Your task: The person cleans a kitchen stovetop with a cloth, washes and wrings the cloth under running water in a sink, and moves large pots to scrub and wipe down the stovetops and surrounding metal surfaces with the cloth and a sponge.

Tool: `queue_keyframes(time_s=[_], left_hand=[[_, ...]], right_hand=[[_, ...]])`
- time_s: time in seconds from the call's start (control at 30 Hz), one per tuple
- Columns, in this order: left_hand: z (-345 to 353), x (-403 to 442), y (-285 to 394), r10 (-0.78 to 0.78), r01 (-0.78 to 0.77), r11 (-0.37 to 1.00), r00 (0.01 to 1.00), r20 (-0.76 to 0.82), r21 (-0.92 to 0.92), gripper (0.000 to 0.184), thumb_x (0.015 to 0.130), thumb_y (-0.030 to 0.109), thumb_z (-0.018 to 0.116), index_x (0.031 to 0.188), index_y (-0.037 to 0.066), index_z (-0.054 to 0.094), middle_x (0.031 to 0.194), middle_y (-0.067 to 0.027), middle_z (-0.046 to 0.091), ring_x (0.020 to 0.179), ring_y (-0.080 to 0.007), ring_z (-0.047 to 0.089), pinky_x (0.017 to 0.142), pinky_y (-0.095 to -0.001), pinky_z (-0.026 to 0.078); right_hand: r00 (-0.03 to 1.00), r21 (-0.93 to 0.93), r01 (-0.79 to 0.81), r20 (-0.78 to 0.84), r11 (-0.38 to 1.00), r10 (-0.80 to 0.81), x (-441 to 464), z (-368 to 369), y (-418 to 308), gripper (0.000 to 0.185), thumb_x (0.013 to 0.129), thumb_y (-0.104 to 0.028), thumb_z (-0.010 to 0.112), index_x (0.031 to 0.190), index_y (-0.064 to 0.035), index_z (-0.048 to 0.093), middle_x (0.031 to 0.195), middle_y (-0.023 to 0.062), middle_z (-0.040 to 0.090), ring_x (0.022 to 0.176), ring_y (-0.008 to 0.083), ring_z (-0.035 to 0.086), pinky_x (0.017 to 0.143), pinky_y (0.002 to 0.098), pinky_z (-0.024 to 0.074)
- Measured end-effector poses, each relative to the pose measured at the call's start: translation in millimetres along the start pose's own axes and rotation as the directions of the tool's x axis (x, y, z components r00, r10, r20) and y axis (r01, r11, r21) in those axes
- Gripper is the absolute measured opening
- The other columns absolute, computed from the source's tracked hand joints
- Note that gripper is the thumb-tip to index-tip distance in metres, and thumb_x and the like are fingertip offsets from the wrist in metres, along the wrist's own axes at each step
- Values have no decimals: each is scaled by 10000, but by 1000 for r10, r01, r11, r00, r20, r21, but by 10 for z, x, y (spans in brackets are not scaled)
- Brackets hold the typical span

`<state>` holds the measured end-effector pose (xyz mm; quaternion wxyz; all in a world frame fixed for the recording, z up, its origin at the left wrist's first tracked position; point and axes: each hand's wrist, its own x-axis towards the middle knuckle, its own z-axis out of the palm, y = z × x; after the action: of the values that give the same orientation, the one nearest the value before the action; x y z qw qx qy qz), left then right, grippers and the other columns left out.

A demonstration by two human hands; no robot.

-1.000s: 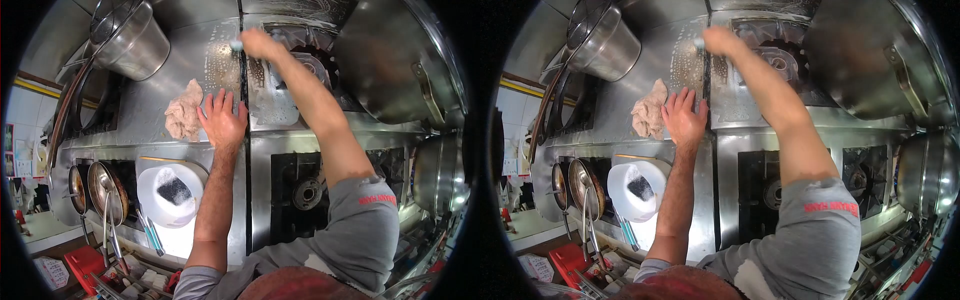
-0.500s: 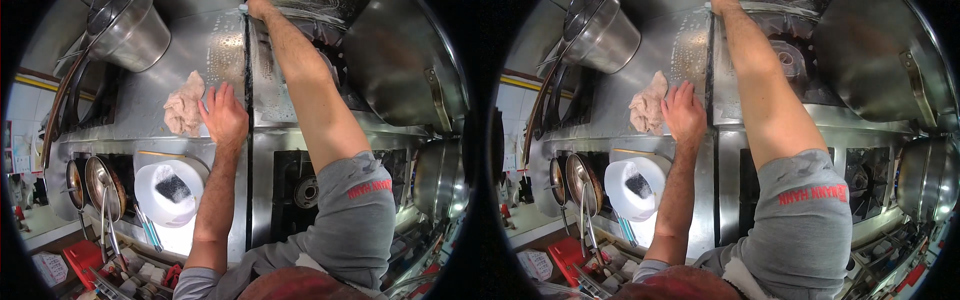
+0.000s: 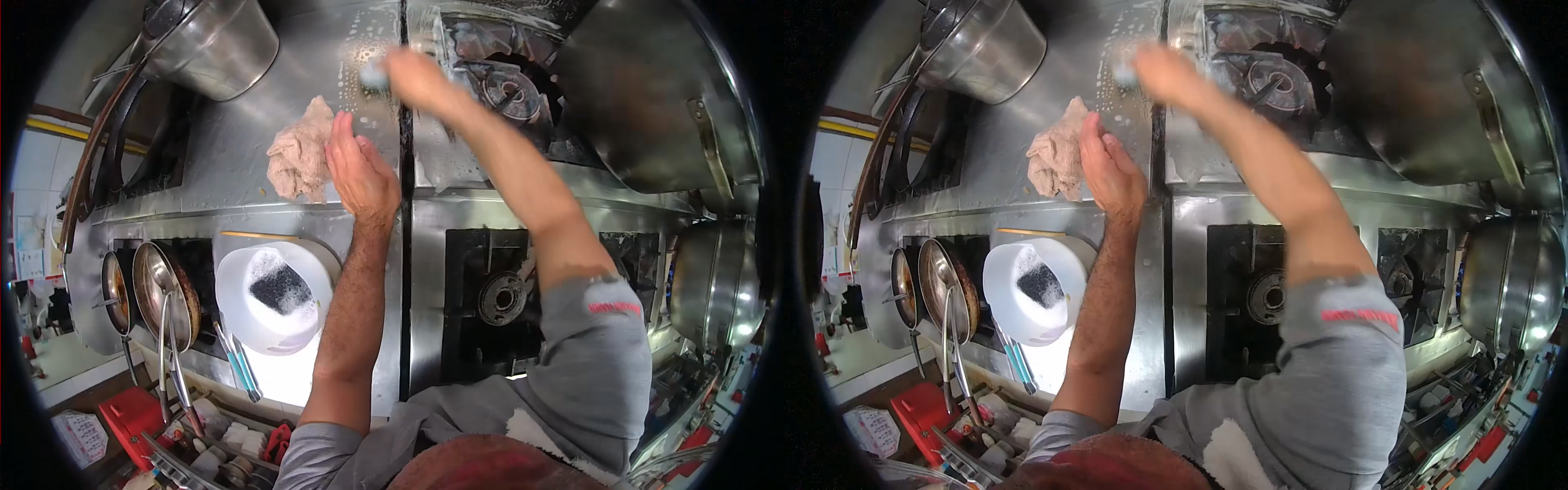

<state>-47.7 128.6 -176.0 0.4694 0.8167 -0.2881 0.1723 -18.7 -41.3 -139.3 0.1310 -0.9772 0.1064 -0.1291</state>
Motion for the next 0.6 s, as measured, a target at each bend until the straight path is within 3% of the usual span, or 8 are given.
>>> queue_keyframes(time_s=[0.07, 0.1, 0.2, 0.27, 0.33, 0.47, 0.53, 0.6], left_hand=[[12, -1, -18, 3, -3, 1000, 1000, -11, -9, 362, 901, 76, 389, 1248, -25, 403, 1269, -211, 449, 1203, -364, 404, 1026, -445, 284], [12, 15, -20, 14, -15, 999, 1000, -18, -30, 364, 905, 81, 385, 1250, -33, 400, 1267, -224, 444, 1199, -376, 402, 1020, -437, 295], [-5, 18, -38, 1, -4, 997, 999, -50, -78, 365, 922, 101, 372, 1257, -42, 390, 1274, -248, 424, 1199, -395, 394, 1016, -427, 302], [-13, 11, -54, -10, -1, 992, 996, -94, -124, 375, 935, 130, 358, 1264, -50, 376, 1288, -259, 400, 1203, -397, 386, 1015, -429, 302], [-13, 5, -43, -18, -6, 984, 991, -133, -178, 389, 948, 158, 345, 1270, -59, 363, 1302, -269, 376, 1208, -400, 379, 1014, -431, 302], [-32, 26, -35, -74, -2, 946, 972, -222, -323, 464, 967, 260, 315, 1287, -77, 324, 1339, -275, 312, 1229, -399, 345, 1018, -445, 289], [-35, 7, -30, -71, 1, 947, 976, -205, -322, 493, 969, 291, 309, 1291, -82, 312, 1345, -275, 300, 1237, -398, 332, 1024, -452, 277], [-44, 20, -18, -71, 22, 964, 982, -176, -266, 526, 968, 324, 307, 1293, -89, 306, 1347, -281, 297, 1247, -407, 314, 1042, -459, 246]], right_hand=[[993, -52, 17, -118, 998, -23, 888, 154, 346, 157, 740, -103, 584, 875, -83, 664, 872, 156, 656, 819, 312, 640, 732, 411, 518], [990, -188, 35, -125, 982, -60, 1491, 671, 784, 259, 806, -203, 515, 841, 1, 670, 893, 226, 640, 838, 356, 634, 725, 428, 513], [986, -135, 65, -143, 989, -85, 1475, 543, 649, 246, 801, -178, 504, 849, 0, 667, 899, 216, 643, 835, 355, 635, 733, 429, 518], [982, 13, 88, 165, 996, -89, 734, -83, 52, 226, 718, -41, 550, 915, -87, 651, 835, 175, 654, 793, 324, 645, 729, 432, 516], [963, 76, 93, 247, 993, -109, 74, 32, -212, 257, 690, -10, 561, 921, -77, 653, 872, 166, 651, 830, 325, 632, 753, 422, 506], [957, 176, 257, 89, 950, -276, -642, -59, -521, 303, 667, 60, 540, 944, -21, 632, 961, 179, 622, 884, 345, 609, 768, 412, 502], [972, 99, 124, 187, 987, -141, -244, -49, -428, 270, 703, 34, 521, 940, -29, 634, 932, 187, 630, 874, 344, 616, 765, 407, 504], [997, 17, 14, 82, 1000, -16, 536, 134, -92, 215, 735, -65, 544, 921, -56, 653, 889, 190, 647, 837, 341, 633, 753, 405, 511]])
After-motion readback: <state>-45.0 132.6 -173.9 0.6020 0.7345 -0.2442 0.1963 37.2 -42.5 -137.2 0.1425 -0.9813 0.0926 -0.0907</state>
